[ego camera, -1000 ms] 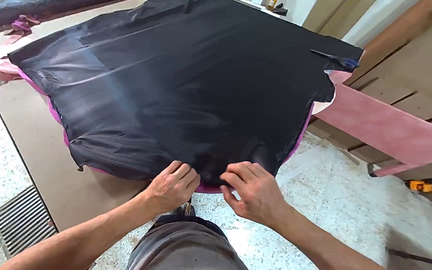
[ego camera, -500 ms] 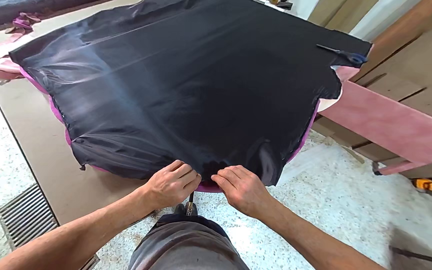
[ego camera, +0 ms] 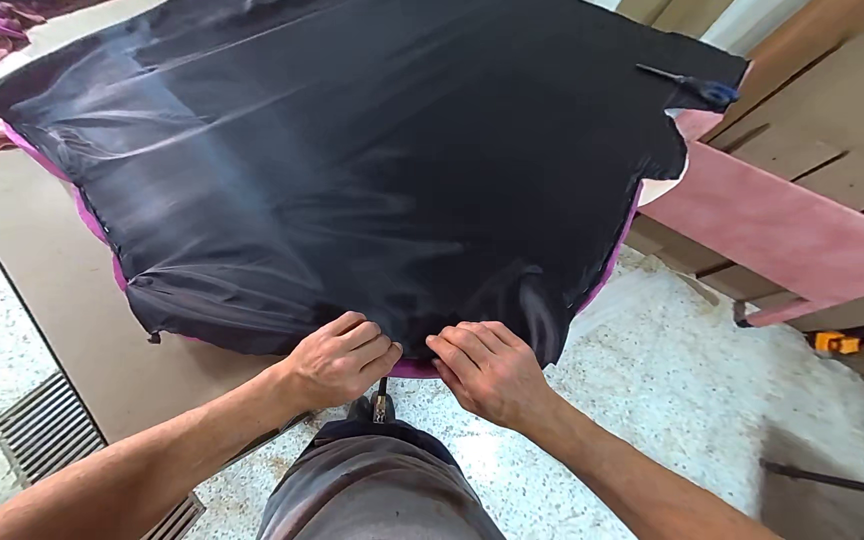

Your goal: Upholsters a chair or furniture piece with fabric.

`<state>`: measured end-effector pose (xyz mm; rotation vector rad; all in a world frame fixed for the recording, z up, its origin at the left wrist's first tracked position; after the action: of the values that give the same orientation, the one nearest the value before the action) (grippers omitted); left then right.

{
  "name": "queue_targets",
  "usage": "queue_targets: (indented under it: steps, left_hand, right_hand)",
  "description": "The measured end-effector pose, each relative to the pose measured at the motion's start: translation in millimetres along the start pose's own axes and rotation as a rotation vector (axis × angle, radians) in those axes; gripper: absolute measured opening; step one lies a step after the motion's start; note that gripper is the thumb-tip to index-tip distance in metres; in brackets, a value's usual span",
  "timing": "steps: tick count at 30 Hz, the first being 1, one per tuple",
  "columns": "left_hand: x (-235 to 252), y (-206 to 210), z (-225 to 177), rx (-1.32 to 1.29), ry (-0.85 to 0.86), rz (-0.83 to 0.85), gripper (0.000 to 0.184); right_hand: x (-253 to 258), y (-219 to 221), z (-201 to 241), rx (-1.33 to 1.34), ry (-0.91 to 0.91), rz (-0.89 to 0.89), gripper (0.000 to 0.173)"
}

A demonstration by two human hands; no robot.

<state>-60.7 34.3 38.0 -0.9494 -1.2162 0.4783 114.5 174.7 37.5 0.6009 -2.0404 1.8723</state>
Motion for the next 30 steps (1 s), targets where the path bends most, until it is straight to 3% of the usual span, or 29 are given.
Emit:
queue_targets:
  steps: [3, 7, 17, 24, 30]
  left_hand:
    - [-1, 0, 1, -0.013, 0.024, -0.009, 0.02]
    - [2, 0, 4, -0.063, 0.087, 0.043, 0.021]
    - [33, -2, 17, -0.126, 0.301, 0.412, 0.022]
    - [57, 5, 40, -0.396, 0.259, 0.768, 0.029]
    - [52, 14, 51, -0.548, 0.256, 0.663, 0.029]
  right_hand:
    - [-4, 0, -1, 0.013, -0.033, -0.025, 0.018]
    - [-8, -2, 2, 0.025, -0.104, 0.006, 0.025]
    - [1, -8, 0, 0.087, -0.134, 0.108, 0.024]
    - [3, -4, -9, 0.189, -0.03, 0.106, 0.022]
    - [-4, -4, -14, 0.192, 0.137, 0.073, 0.018]
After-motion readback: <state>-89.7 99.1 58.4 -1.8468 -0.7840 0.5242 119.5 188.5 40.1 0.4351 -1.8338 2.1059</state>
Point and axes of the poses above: each hand's wrist, its own x-axis towards the middle knuckle, its own y-axis out of the palm, z = x × y, the point moved 4 cm from there along x, towards the middle knuckle, and after that the axes turned 4 degrees about -y, right-handed, at the moved point
